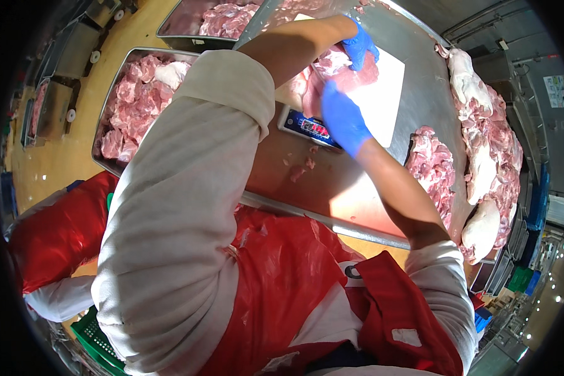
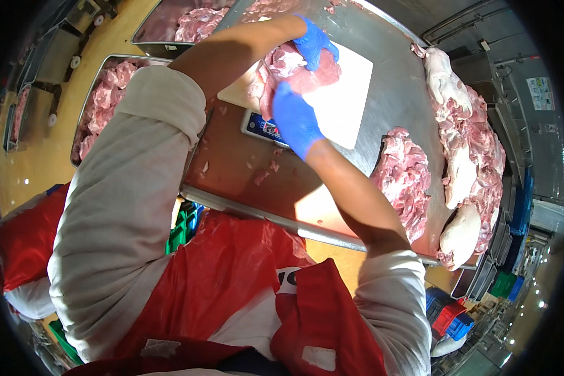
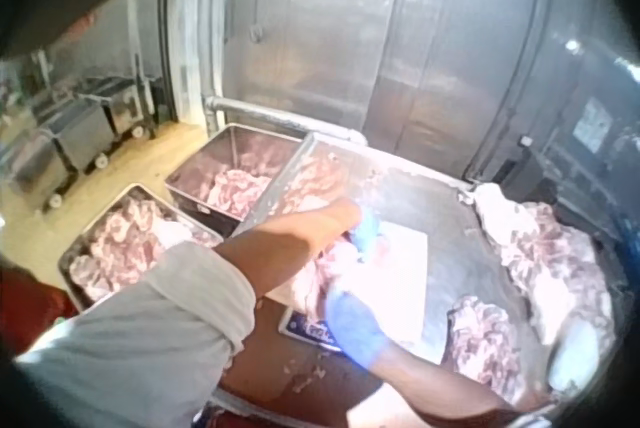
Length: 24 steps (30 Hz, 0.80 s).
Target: The person cuts large pieces of raw meat into smaller portions using a knife on a cutting board. They place the cut pieces into metal trays and green crates. The person wears blue gloves and a red apron while working at a stainless steel table.
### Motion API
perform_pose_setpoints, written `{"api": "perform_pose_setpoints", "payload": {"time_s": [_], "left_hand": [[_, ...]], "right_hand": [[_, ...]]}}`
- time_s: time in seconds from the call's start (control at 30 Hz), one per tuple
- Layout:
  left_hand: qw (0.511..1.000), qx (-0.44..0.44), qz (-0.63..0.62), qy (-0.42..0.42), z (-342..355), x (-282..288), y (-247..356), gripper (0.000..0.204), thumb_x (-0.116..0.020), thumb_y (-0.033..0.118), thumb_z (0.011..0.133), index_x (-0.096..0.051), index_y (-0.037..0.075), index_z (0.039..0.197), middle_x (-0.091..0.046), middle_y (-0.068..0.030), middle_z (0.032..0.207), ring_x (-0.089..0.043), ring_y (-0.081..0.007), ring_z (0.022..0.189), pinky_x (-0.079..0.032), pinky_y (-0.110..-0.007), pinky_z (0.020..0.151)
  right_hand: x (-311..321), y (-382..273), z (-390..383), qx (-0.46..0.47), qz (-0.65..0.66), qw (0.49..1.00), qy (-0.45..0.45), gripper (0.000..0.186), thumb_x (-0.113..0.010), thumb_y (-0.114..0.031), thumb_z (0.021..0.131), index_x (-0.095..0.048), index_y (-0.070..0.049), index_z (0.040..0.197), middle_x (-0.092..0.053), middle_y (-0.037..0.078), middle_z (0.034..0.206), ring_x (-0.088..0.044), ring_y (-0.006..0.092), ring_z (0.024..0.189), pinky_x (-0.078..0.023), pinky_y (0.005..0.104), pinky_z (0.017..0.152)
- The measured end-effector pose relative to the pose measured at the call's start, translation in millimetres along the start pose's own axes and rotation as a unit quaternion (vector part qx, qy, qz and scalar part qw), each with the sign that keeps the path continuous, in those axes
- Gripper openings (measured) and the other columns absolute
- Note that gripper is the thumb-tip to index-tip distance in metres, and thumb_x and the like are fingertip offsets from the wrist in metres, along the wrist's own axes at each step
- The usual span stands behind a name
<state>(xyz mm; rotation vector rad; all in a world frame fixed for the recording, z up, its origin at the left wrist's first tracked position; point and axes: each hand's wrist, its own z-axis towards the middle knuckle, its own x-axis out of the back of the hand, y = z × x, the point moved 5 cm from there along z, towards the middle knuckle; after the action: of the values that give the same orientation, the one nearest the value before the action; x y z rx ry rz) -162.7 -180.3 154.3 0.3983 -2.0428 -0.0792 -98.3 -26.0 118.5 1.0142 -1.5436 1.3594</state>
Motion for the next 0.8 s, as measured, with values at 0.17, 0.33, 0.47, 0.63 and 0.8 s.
{"api": "perform_pose_setpoints", "payload": {"time_s": [0.17, 0.33, 0.47, 0.63, 0.8], "left_hand": [[0.999, -0.026, -0.014, -0.016, 10.5, -3.1, 13.5, 0.088, -0.072, 0.026, 0.064, -0.042, 0.037, 0.146, -0.055, -0.018, 0.138, -0.057, -0.0364, 0.118, -0.046, -0.05, 0.093], [0.999, -0.038, -0.038, 0.01, -3.3, -9.8, 1.0, 0.091, -0.075, 0.026, 0.062, -0.044, 0.036, 0.146, -0.055, -0.0156, 0.138, -0.056, -0.0361, 0.118, -0.046, -0.051, 0.092], [0.998, -0.047, -0.009, 0.045, -1.5, -6.4, 4.1, 0.084, -0.071, 0.025, 0.066, -0.045, 0.035, 0.145, -0.055, -0.0157, 0.139, -0.057, -0.0363, 0.119, -0.047, -0.049, 0.096], [0.858, -0.17, -0.258, 0.411, -16.7, -22.4, -48.4, 0.077, -0.082, 0.031, 0.065, -0.057, 0.014, 0.135, -0.06, -0.0145, 0.128, -0.06, -0.0351, 0.113, -0.05, -0.04, 0.096], [0.797, 0.209, -0.186, 0.535, -110.8, -128.2, -22.1, 0.051, -0.083, 0.034, 0.065, -0.067, 0.005, 0.104, -0.065, -0.0161, 0.09, -0.064, -0.0351, 0.086, -0.052, -0.043, 0.074]], "right_hand": [[-19.7, 2.1, 46.2, -0.011, -0.016, 0.999, 0.035, 0.023, -0.044, -0.01, 0.096, -0.044, 0.008, 0.111, -0.066, 0.032, 0.087, -0.067, 0.0472, 0.083, -0.053, 0.0528, 0.07], [-26.8, 21.2, -0.4, -0.101, -0.001, 0.992, -0.076, 0.022, -0.046, -0.007, 0.095, -0.046, 0.004, 0.114, -0.066, 0.033, 0.096, -0.067, 0.0465, 0.089, -0.053, 0.0527, 0.079], [-33.4, 70.4, -75.4, -0.037, -0.038, 0.996, -0.073, 0.023, -0.039, -0.009, 0.098, -0.044, 0.004, 0.116, -0.065, 0.031, 0.088, -0.067, 0.0461, 0.083, -0.054, 0.0528, 0.074], [11.8, 86.3, -141.6, -0.079, -0.131, 0.974, -0.164, 0.018, -0.043, -0.01, 0.097, -0.04, 0.002, 0.11, -0.062, 0.03, 0.075, -0.063, 0.0492, 0.072, -0.049, 0.058, 0.061], [13.0, 72.4, -140.9, -0.083, 0.016, 0.996, -0.029, 0.02, -0.046, -0.011, 0.096, -0.041, 0.003, 0.11, -0.062, 0.029, 0.075, -0.063, 0.0491, 0.073, -0.049, 0.0571, 0.063]]}}
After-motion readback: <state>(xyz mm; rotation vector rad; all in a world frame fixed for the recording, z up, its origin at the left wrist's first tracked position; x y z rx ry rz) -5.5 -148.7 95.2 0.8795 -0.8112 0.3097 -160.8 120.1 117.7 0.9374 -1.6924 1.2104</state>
